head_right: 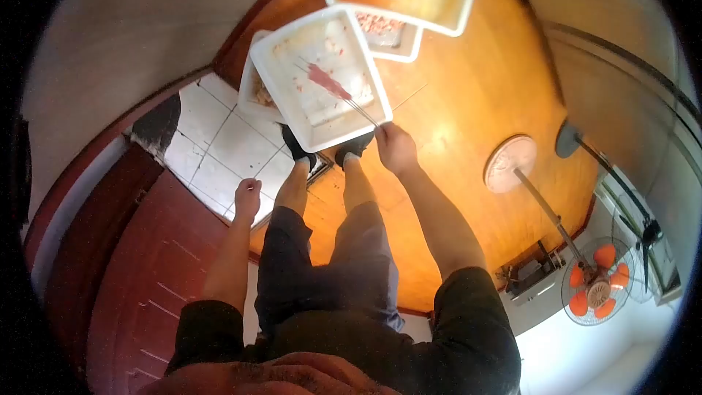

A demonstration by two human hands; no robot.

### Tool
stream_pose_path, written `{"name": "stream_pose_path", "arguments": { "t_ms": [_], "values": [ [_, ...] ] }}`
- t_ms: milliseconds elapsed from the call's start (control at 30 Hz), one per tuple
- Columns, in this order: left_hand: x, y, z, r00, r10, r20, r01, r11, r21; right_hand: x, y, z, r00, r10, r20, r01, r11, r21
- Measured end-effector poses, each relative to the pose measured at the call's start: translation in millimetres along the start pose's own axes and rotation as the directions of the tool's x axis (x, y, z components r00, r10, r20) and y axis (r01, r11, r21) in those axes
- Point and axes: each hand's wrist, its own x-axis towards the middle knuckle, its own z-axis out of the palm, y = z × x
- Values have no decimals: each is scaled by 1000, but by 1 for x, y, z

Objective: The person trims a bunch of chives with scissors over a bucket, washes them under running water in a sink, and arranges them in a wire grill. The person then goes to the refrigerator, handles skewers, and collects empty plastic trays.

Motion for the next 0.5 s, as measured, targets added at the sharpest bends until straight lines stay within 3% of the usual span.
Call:
{"name": "stream_pose_path", "arguments": {
  "t_ms": [33, 100, 167, 233, 367, 400, 433, 500],
  "values": [
    [-9, 5, -17, 1000, 5, 7, -5, 1000, -5, -26, -8, -28, 998, 53, -16, -53, 998, 46],
    [-7, -5, -38, 985, 171, 14, -171, 980, 98, -79, -16, -79, 984, 91, -155, -76, 992, 99],
    [-5, 28, -57, 954, 301, 9, -298, 937, 181, -128, -5, -125, 943, 135, -304, -114, 990, 85],
    [-7, 82, -67, 956, 294, 1, -293, 952, 92, -176, -9, -182, 880, 306, -363, -253, 949, 189],
    [-29, 248, -62, 884, 467, 0, -467, 884, -32, -241, 40, -263, 642, 419, -642, -254, 906, 338],
    [-57, 309, -59, 838, 546, -5, -544, 835, -80, -247, 59, -281, 584, 412, -699, -171, 904, 391],
    [-80, 364, -50, 806, 592, 5, -589, 803, -92, -251, 82, -296, 521, 419, -744, -88, 893, 441],
    [-134, 470, -23, 703, 711, 27, -708, 703, -73, -260, 91, -347, 451, 508, -734, -120, 850, 514]
  ]
}}
